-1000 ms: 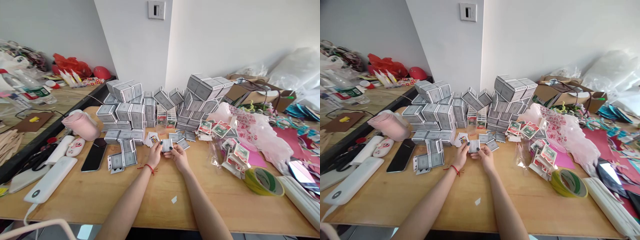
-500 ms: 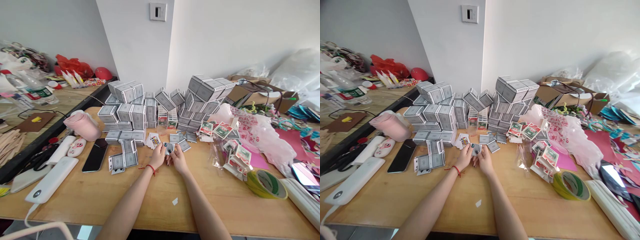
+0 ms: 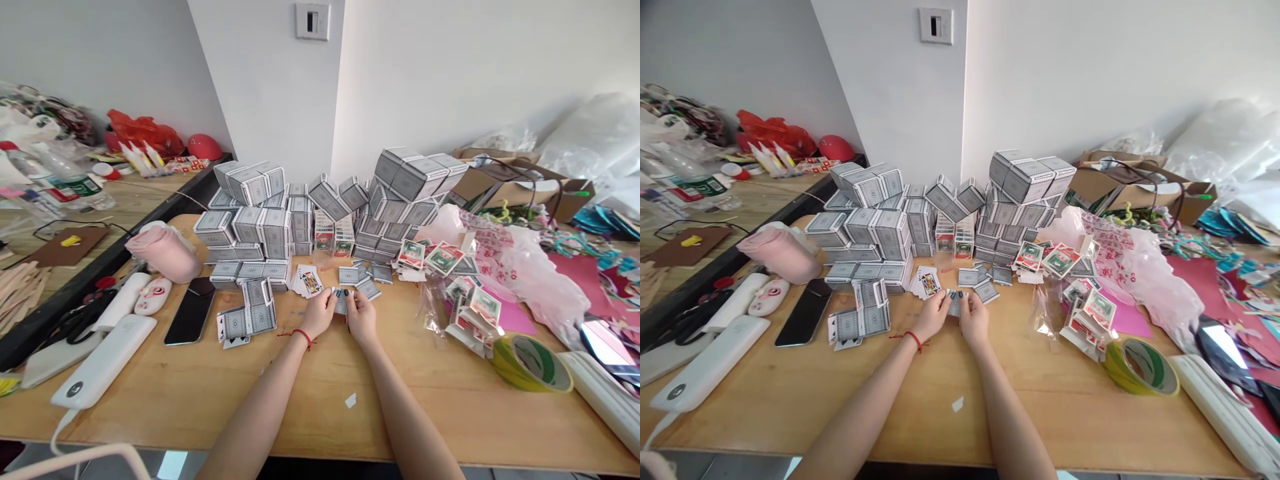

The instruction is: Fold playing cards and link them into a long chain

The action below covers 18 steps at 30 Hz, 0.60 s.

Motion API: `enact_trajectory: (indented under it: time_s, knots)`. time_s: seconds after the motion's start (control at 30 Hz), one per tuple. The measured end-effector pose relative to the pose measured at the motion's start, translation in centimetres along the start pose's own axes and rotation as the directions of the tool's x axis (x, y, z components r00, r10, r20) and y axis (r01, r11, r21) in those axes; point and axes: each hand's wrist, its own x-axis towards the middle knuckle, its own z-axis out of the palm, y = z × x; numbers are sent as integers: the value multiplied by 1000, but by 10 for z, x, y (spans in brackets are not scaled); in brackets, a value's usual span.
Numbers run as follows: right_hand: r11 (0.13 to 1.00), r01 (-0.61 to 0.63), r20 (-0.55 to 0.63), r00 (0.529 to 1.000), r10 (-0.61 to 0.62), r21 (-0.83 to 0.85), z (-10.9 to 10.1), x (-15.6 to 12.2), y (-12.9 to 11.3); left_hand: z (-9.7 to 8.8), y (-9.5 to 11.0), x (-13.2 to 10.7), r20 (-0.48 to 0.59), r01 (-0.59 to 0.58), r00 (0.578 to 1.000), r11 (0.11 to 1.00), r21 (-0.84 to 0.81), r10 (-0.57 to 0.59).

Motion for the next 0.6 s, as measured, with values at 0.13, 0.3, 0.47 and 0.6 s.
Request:
enact_trajectory:
  time_s: [0.13,0.3,0.47,0.6]
  knots:
    - [988,85,-31,996,-89,-127,-1,2,7,0,0,0,9,-9,1000,1000,30,8]
    - [945,167,-55,980,-190,-280,-3,0,7,1,1,-1,0,-27,1000,999,26,27]
    - [946,168,-69,979,-194,-278,-1,-2,5,2,3,-2,-9,-39,999,999,-21,39]
    - [974,120,-113,983,-143,-195,2,-3,2,1,5,-3,-13,-36,999,999,-40,35]
